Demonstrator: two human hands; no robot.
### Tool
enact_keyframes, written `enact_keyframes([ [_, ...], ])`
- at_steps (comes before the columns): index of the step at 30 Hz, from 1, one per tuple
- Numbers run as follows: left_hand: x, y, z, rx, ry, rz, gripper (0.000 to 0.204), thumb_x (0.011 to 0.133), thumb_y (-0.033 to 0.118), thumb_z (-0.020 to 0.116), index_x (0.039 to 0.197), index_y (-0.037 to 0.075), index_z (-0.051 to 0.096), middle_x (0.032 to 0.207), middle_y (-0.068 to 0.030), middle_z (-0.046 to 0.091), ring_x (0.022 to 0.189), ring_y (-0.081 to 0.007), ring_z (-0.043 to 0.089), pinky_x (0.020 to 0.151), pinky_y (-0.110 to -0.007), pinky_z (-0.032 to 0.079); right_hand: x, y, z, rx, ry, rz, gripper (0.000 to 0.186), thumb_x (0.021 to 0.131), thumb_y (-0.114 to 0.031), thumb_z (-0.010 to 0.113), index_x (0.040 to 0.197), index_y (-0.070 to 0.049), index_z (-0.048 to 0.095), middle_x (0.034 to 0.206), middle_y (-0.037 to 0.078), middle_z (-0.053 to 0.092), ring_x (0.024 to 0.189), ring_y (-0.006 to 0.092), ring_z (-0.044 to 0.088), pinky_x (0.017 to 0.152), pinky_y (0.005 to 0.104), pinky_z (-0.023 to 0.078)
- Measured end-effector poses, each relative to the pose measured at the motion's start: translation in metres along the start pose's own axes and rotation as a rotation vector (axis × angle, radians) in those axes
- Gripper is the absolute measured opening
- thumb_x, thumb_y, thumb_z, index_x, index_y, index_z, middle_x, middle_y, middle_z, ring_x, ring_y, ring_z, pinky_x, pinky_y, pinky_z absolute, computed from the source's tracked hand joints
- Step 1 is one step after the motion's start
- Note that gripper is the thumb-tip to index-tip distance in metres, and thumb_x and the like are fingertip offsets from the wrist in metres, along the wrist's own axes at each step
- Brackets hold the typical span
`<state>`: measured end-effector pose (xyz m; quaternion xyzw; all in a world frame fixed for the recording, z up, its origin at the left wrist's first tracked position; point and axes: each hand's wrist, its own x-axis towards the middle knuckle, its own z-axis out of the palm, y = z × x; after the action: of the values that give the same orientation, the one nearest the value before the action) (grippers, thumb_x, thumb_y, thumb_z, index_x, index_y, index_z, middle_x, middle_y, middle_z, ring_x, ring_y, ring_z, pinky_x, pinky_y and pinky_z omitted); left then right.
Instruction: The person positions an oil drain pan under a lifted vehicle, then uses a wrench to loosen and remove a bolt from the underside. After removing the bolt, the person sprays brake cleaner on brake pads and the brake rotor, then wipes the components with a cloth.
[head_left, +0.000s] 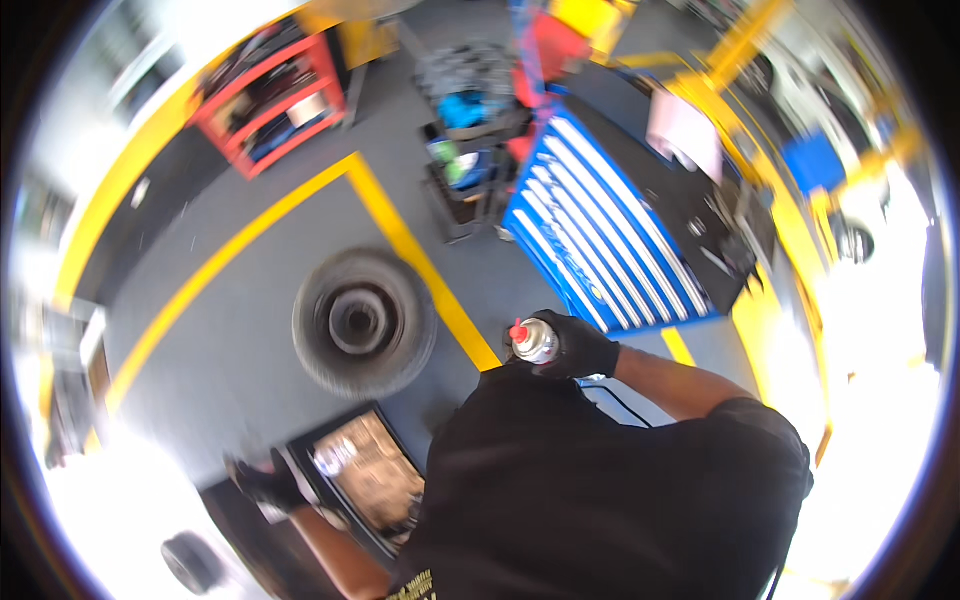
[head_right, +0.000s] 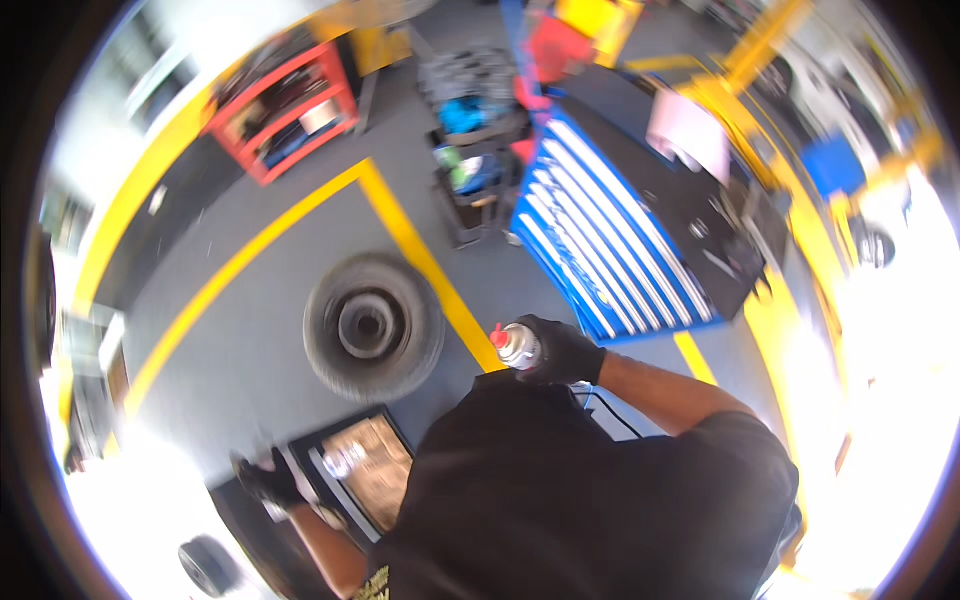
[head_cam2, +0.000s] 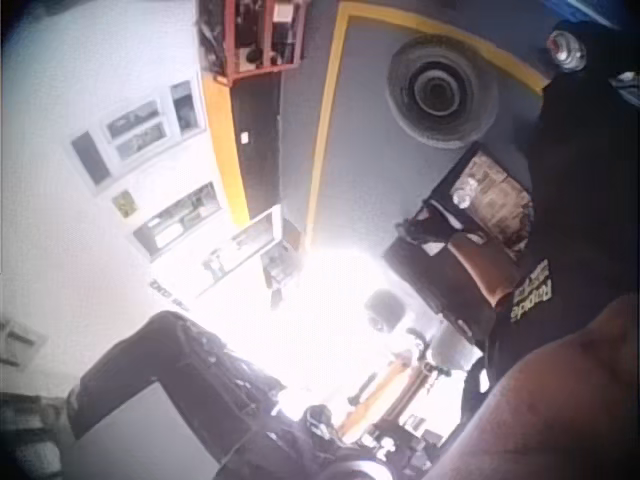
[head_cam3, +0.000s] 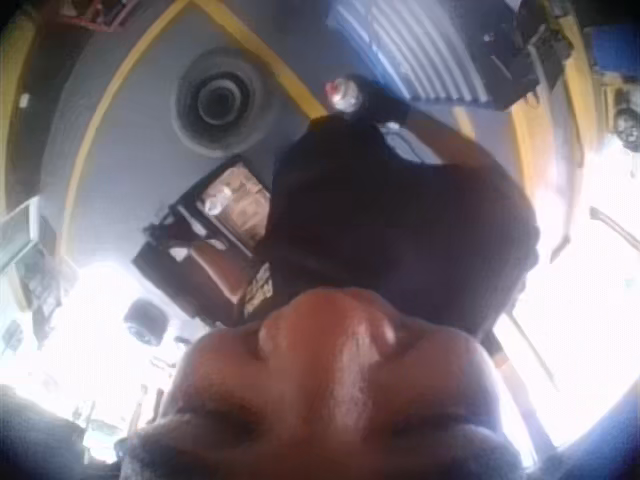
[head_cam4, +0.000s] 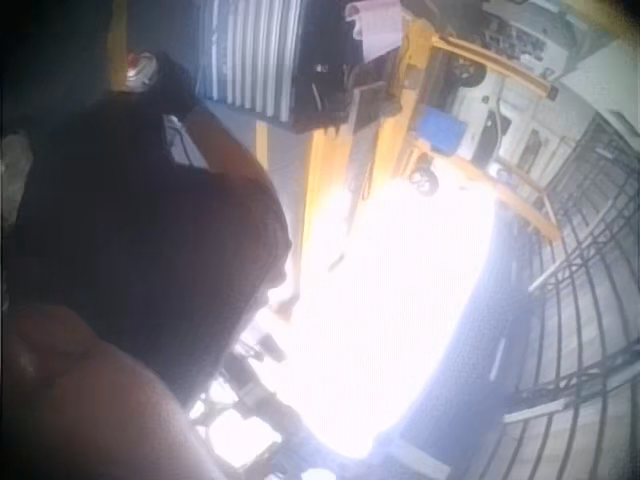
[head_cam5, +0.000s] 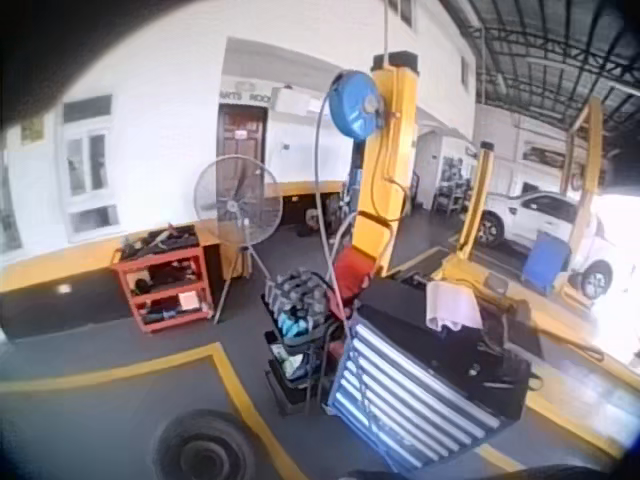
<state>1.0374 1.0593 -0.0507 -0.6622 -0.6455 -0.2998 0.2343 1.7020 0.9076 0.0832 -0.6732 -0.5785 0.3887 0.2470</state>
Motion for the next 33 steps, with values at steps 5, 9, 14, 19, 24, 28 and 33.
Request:
enact_keyframes([
  [5, 0.075, 0.268, 0.072, -0.157, -0.245, 0.170, 0.081, 0.079, 0.058, 0.087, 0.134, 0.004, 0.063, 0.130, -0.0137, 0.063, 0.128, -0.0333, 0.056, 0.109, -0.049, 0.046, -0.020, 0.056, -0.035, 0.133, 0.267, 0.062, 0.076, 0.074, -0.031, 0.095, 0.139, -0.012, 0.061, 0.122, 0.015, 0.075, 0.114, 0.0376, 0.072, 0.101, 0.0481, 0.057],
  [9, 0.102, 0.551, 0.091, -0.718, -0.563, 0.489, 0.067, 0.086, 0.033, 0.088, 0.138, 0.002, 0.060, 0.138, -0.0215, 0.060, 0.136, -0.0394, 0.052, 0.117, -0.054, 0.040, -0.039, 0.089, -0.095, 0.214, 0.397, 0.144, 0.063, 0.076, -0.033, 0.094, 0.130, -0.014, 0.067, 0.119, 0.014, 0.076, 0.114, 0.0365, 0.072, 0.100, 0.0488, 0.057],
  [14, 0.098, 0.895, 0.038, -1.401, -0.409, 1.162, 0.051, 0.092, 0.032, 0.082, 0.132, 0.005, 0.065, 0.126, -0.0156, 0.069, 0.120, -0.0363, 0.063, 0.106, -0.050, 0.045, -0.097, 0.133, -0.149, 0.249, 0.681, 0.275, 0.057, 0.079, -0.035, 0.093, 0.126, -0.013, 0.069, 0.119, 0.014, 0.076, 0.113, 0.0358, 0.073, 0.100, 0.0482, 0.057],
  [19, 0.032, 1.144, -0.028, -1.305, -0.463, 1.593, 0.048, 0.091, 0.033, 0.078, 0.134, 0.014, 0.069, 0.136, -0.0121, 0.066, 0.125, -0.0344, 0.061, 0.104, -0.053, 0.046, -0.167, 0.158, -0.147, 0.233, 0.933, 0.366, 0.061, 0.075, -0.030, 0.097, 0.125, -0.010, 0.069, 0.116, 0.016, 0.077, 0.107, 0.0374, 0.075, 0.094, 0.0478, 0.059],
  [24, -0.010, 1.241, -0.042, -1.048, -0.376, 1.885, 0.030, 0.089, 0.028, 0.073, 0.117, 0.015, 0.072, 0.131, -0.0094, 0.065, 0.127, -0.0330, 0.059, 0.103, -0.053, 0.047, -0.210, 0.153, -0.118, 0.354, 1.175, 0.578, 0.072, 0.069, -0.030, 0.099, 0.128, -0.004, 0.067, 0.113, 0.018, 0.076, 0.103, 0.0382, 0.075, 0.091, 0.0462, 0.060],
  [28, -0.009, 1.257, -0.048, -1.201, -0.158, 1.966, 0.016, 0.086, 0.021, 0.071, 0.099, 0.012, 0.070, 0.112, -0.0079, 0.069, 0.115, -0.0329, 0.064, 0.095, -0.049, 0.051, -0.222, 0.159, -0.109, 0.385, 1.269, 0.629, 0.074, 0.068, -0.026, 0.098, 0.130, -0.002, 0.066, 0.115, 0.018, 0.076, 0.106, 0.0377, 0.075, 0.093, 0.0466, 0.060],
  [33, 0.049, 1.277, -0.070, -1.285, -0.620, 1.929, 0.010, 0.095, 0.015, 0.068, 0.101, 0.009, 0.072, 0.095, -0.0039, 0.072, 0.091, -0.0229, 0.069, 0.081, -0.039, 0.055, -0.223, 0.174, -0.121, 0.326, 1.220, 0.544, 0.073, 0.069, -0.025, 0.097, 0.132, -0.005, 0.065, 0.119, 0.018, 0.075, 0.109, 0.0371, 0.075, 0.095, 0.0465, 0.059],
])
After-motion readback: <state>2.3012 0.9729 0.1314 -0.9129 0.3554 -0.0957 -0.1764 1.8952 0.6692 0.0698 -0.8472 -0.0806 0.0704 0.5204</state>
